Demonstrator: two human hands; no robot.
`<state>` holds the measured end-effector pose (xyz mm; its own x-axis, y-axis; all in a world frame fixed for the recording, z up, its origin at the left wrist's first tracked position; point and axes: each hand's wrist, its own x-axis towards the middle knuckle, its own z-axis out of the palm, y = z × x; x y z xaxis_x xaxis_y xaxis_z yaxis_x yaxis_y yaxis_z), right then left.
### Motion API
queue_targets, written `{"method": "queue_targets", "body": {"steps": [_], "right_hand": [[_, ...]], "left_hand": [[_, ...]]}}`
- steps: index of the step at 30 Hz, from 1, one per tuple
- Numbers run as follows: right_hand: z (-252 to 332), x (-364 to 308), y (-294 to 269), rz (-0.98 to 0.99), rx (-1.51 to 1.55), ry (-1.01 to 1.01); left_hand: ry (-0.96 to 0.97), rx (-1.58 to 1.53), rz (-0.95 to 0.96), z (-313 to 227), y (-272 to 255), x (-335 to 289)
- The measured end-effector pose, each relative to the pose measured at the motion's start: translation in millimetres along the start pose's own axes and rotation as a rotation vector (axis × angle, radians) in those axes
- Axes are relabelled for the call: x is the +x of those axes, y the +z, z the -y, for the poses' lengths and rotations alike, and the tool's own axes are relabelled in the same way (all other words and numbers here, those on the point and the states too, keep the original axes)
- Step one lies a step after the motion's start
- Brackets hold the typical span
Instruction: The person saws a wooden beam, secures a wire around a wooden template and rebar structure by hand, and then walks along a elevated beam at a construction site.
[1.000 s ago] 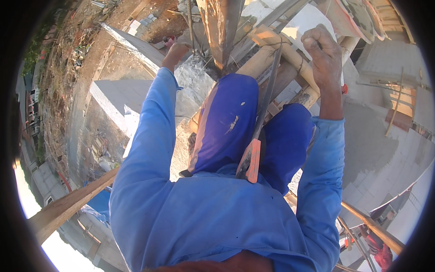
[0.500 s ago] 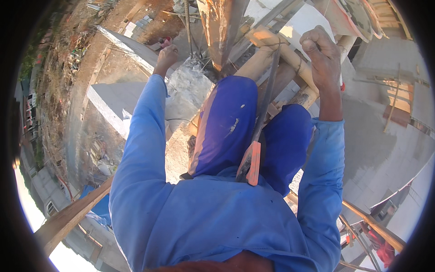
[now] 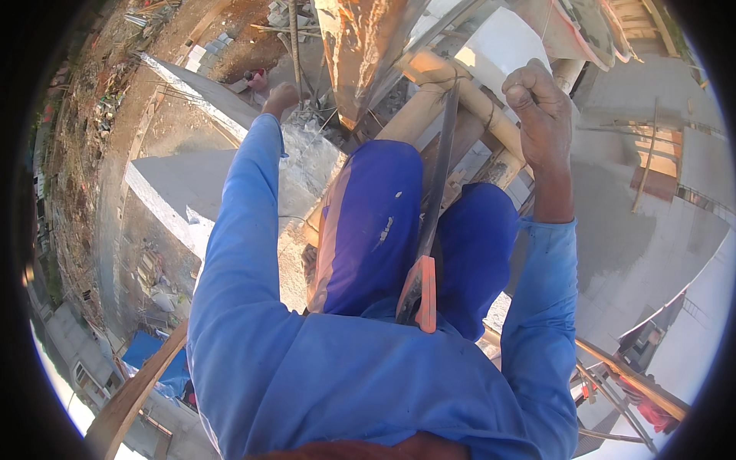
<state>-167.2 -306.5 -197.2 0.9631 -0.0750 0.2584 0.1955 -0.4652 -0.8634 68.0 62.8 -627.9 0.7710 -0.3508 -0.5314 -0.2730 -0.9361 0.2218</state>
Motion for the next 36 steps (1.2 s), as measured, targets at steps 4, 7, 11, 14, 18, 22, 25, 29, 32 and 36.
{"method": "queue_targets", "body": {"steps": [4, 7, 11, 14, 18, 22, 25, 29, 32, 36], "right_hand": [[-2.2, -3.5, 0.1, -0.011, -0.023, -0.002], [2.9, -1.3, 3.6, -0.022, -0.002, 0.017], [1.9, -2.7, 6.1, -0.053, 0.017, 0.033], [11.3, 9.8, 16.0, 0.001, 0.028, -0.036], [0.3, 0.1, -1.6, -0.047, -0.003, -0.006], [5.1, 7.2, 4.9, -0.019, 0.047, -0.017], [4.9, 7.0, 6.5, -0.008, 0.064, -0.014], [-2.1, 0.5, 2.6, -0.051, 0.069, -0.030], [-4.3, 0.6, 4.5, -0.037, 0.101, -0.046], [3.2, 1.6, 10.6, -0.050, 0.180, -0.005]], "left_hand": [[0.122, -0.071, 0.110, -12.2, 24.1, 16.2], [0.277, -0.087, 0.038, -13.0, 21.3, 1.8], [0.313, 0.197, 0.040, -49.2, -19.8, -29.8], [0.049, -0.053, -0.293, -12.0, -8.2, -42.7], [0.163, 0.134, -0.295, -59.1, -29.0, -68.6], [0.344, 0.081, -0.226, -38.8, -46.0, -44.7], [0.398, -0.002, -0.280, -33.9, -51.4, -47.1], [0.312, -0.893, -0.268, -32.3, -105.8, -93.5], [0.092, -1.785, -0.437, -17.2, -162.5, -149.7], [0.298, -1.999, -0.830, -32.1, -210.0, -261.6]]}}
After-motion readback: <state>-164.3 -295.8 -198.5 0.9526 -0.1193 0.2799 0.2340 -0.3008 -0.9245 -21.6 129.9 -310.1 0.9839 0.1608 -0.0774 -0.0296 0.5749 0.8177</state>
